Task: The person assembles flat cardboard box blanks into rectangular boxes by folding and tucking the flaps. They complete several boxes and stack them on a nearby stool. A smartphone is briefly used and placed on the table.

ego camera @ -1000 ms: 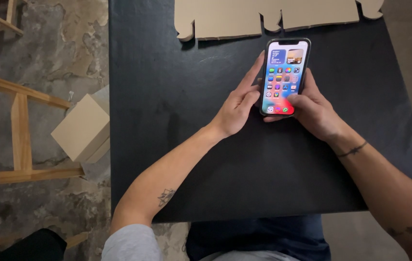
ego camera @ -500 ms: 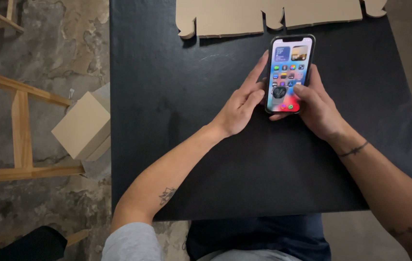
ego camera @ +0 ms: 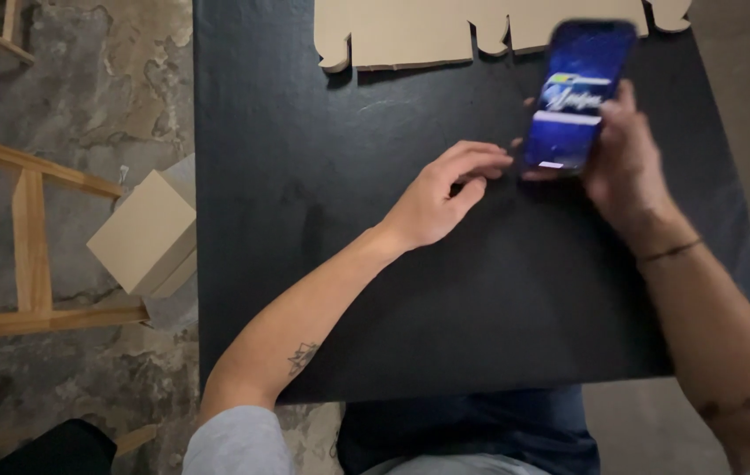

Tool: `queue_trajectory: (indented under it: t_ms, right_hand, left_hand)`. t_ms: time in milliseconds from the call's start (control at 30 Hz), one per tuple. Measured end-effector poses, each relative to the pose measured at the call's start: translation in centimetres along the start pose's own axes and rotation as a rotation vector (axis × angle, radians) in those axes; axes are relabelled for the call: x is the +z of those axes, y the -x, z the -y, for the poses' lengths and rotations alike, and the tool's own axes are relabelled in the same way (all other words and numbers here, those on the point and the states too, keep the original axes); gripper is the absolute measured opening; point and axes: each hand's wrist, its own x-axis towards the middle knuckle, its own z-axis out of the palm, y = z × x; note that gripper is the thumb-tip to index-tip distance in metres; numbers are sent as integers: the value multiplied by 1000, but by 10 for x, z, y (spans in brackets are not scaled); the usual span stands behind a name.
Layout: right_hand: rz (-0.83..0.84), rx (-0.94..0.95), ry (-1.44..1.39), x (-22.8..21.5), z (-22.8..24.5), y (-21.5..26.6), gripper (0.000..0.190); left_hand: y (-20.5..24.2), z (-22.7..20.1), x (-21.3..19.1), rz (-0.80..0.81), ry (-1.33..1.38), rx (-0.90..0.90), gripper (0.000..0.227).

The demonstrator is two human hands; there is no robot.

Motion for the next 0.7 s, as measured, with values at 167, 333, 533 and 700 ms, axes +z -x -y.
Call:
queue_trajectory:
  t_ms: [167,333,533,700]
  right_hand:
    - [-276,88,5,-15,27,1,79]
    - [-287,-119,217,-43,18,-3,71]
    - [-390,20,24,-57,9,-2,55]
    - [-251,19,27,-83,-9,-1,65]
  left_hand:
    - [2,-11,4,-3,-295,8,23]
    - [2,-13,5,-22,-316,70,17]
    - [-15,-13,7,-34,-328,11,13]
    - [-121,30,-17,-233,-897,370,19]
